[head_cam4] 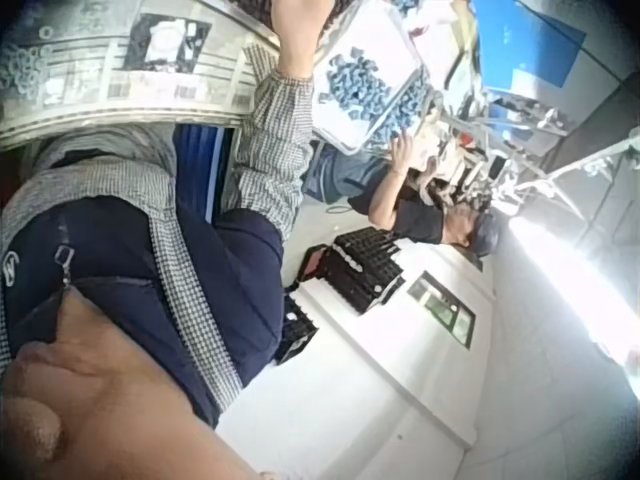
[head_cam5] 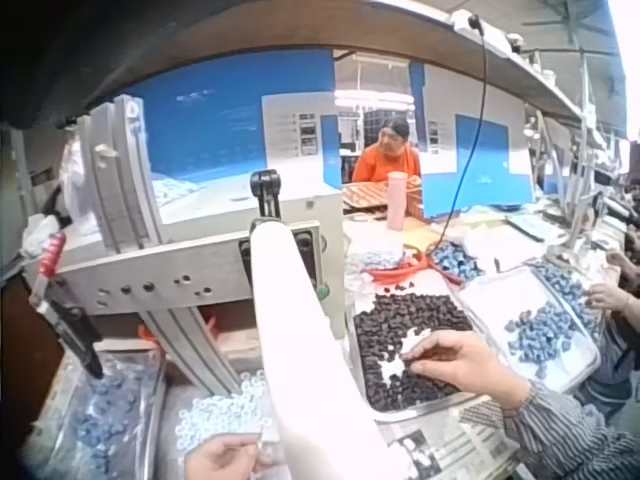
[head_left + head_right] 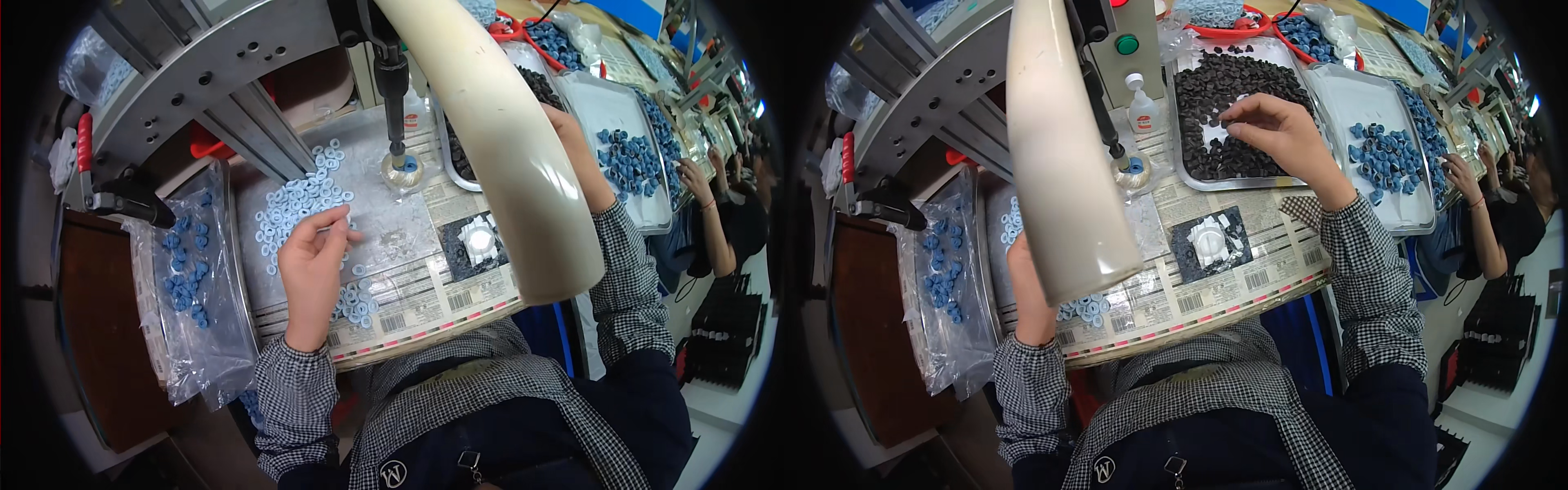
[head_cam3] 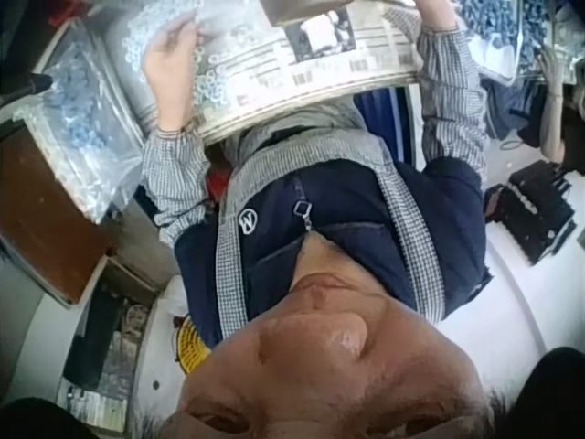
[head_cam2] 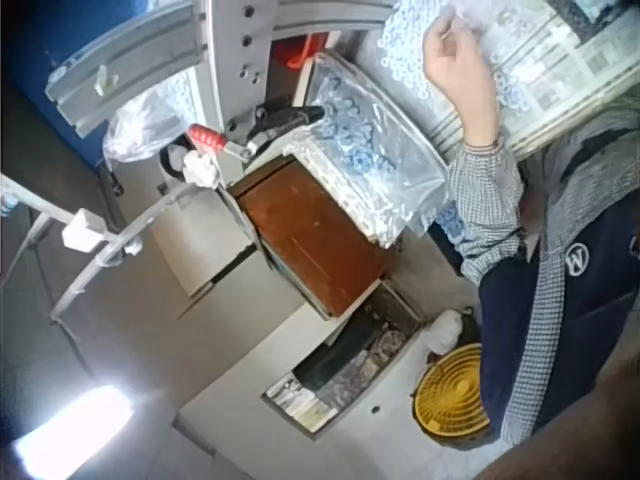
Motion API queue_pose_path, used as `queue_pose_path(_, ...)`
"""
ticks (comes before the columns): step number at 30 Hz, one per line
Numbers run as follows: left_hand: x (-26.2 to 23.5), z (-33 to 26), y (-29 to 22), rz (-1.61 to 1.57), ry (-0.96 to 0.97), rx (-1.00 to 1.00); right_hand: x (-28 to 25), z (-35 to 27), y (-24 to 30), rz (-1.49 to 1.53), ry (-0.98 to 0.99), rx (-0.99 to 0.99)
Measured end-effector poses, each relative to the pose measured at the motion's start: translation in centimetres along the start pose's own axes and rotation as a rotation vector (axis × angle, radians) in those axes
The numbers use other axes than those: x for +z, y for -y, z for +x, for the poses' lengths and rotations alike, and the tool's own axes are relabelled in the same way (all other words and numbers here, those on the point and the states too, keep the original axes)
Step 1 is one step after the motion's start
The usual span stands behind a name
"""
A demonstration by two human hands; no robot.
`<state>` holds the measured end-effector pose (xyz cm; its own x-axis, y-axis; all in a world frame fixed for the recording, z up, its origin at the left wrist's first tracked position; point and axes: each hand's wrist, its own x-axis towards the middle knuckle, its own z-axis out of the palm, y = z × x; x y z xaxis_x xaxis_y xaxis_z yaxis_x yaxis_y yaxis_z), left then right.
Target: Using a manual press machine to join small plastic and metal components at a workstation.
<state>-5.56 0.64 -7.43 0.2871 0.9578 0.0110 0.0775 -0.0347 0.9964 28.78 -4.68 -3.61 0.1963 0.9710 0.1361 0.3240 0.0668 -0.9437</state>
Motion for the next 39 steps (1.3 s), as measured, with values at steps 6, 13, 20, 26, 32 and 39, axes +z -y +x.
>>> queue_pose_path(6, 2.0, -2.4, -2.1, -0.440, 0.155, -0.309, 0.7, -2.0, -0.5, 0.016, -0.005, -0.085)
queue_pose_path(13, 2.7, -3.3, -1.9, -0.557, 0.234, -0.449, 5.4, -5.5, 3.5, -0.247, 0.158, -0.228)
queue_pose_path(20, 3.0, -3.3, -2.7, -0.387, 0.292, -0.445, 9.1, -7.0, 3.1, -0.130, 0.232, -0.198)
queue_pose_path(26, 3.6, -3.6, -1.4, -0.426, 0.276, -0.426, 11.8, -7.3, 2.3, -0.166, 0.073, -0.275)
queue_pose_path(32, 3.3, -3.2, -0.9, -0.431, 0.300, -0.395, 12.4, -6.8, 2.3, -0.229, 0.123, -0.412)
queue_pose_path(39, 2.4, -2.7, -1.6, -0.386, 0.404, -0.406, 11.6, -6.4, 1.9, -0.346, 0.214, -0.512)
